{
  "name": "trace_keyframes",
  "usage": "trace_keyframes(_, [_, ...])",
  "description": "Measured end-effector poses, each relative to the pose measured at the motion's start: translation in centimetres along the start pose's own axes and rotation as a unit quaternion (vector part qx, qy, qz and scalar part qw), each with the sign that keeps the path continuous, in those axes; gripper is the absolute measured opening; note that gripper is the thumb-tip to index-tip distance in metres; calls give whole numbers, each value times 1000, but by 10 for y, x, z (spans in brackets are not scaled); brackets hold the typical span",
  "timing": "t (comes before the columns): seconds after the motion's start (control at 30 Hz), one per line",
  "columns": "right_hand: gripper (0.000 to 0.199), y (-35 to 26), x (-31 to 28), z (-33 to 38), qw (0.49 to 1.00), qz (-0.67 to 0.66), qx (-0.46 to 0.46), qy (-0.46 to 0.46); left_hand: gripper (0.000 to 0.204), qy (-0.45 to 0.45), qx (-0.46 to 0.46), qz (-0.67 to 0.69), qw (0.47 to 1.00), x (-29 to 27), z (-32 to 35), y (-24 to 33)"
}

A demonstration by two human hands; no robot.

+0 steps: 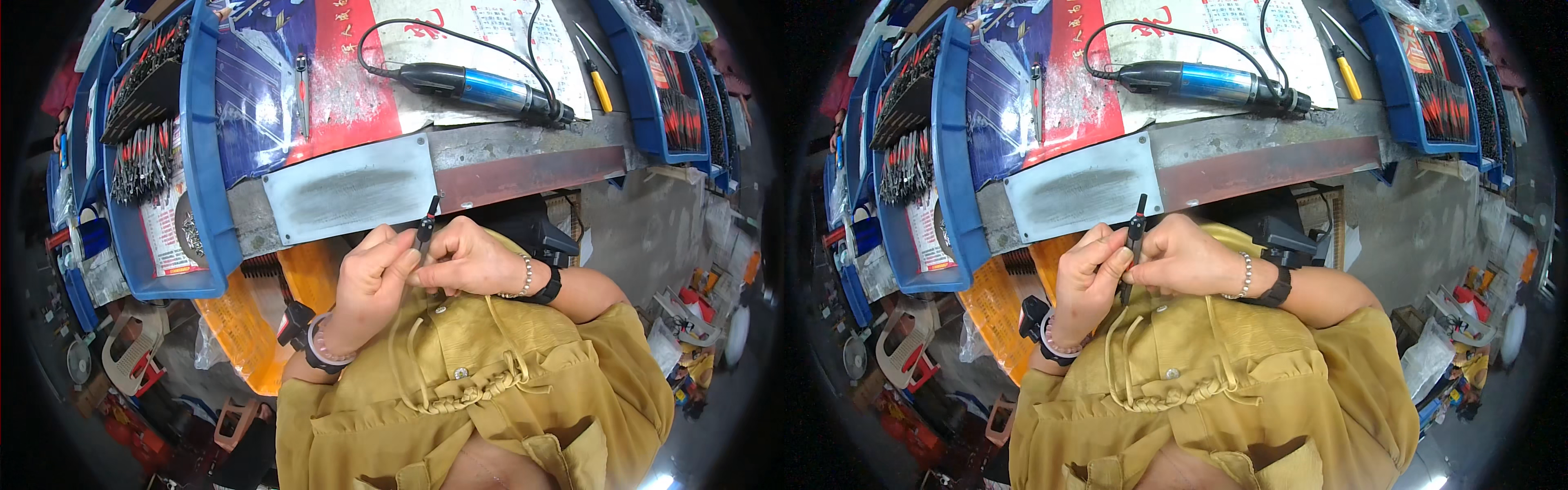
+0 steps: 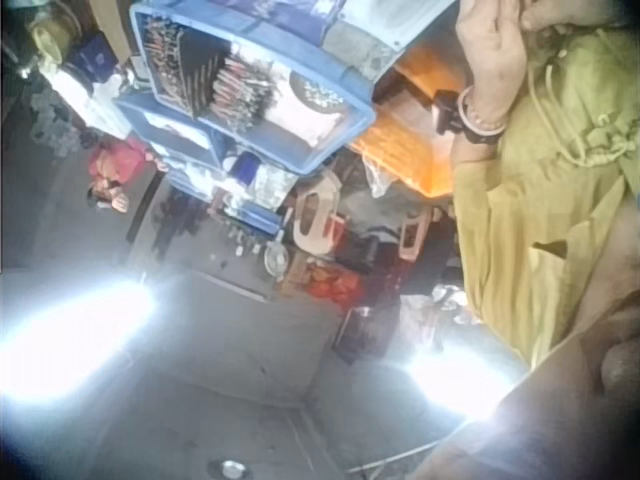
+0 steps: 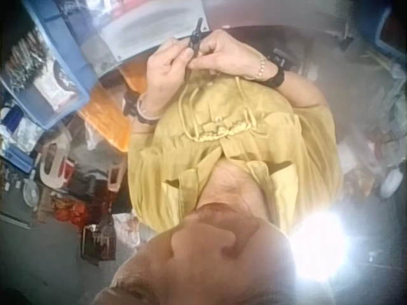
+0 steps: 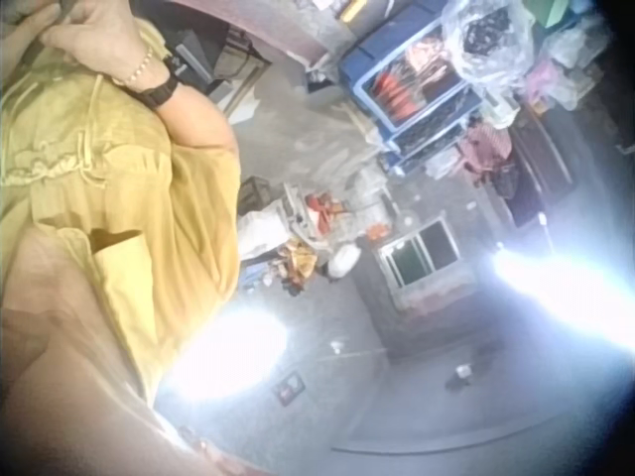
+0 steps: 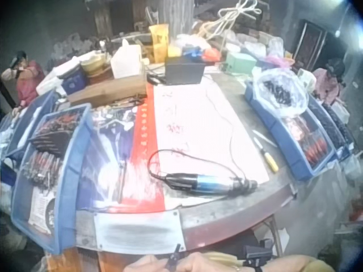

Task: The person repeatedly picks small black key handles from a blue tray, uses a rotary tool to grind or polish them, then uses pliers to adjust or attach a metal pin. Finished pieces are placed into a yellow basket. The process is repeated for multiple handles.

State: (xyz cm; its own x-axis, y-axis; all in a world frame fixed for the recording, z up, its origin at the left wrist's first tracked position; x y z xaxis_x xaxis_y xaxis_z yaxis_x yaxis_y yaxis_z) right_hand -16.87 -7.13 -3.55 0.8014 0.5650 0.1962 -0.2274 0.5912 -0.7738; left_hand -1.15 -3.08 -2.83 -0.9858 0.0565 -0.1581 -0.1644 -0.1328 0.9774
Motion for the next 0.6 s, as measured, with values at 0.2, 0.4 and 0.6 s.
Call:
trace_keyframes(0.2, [32,1,1,-4,999,-2,32,5,22,-3,-8,12,1000,0,-3,-6])
trace_keyframes(0.4, [30,-2,3,-7,999,28,35,5,20,-19,-5,4,1000,-6,-7,-3])
trace_keyframes(0.6, [28,-5,6,-6,999,26,23,-10,19,-18,21,-13,1000,-11,-3,-1])
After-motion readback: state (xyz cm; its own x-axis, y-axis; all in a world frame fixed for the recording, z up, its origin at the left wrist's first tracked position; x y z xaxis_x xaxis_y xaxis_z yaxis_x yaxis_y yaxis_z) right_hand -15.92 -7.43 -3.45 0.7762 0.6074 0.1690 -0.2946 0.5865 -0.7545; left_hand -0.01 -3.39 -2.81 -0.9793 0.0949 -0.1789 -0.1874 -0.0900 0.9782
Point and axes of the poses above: each hand's wrist, its own z-axis away from the middle knuckle, its own x-axis out of the palm, y = z × x, the point moved 3 cm from there along -z, towards the middle knuckle, and after that the axes turned 9 degrees about y, right-handed, at the moved point
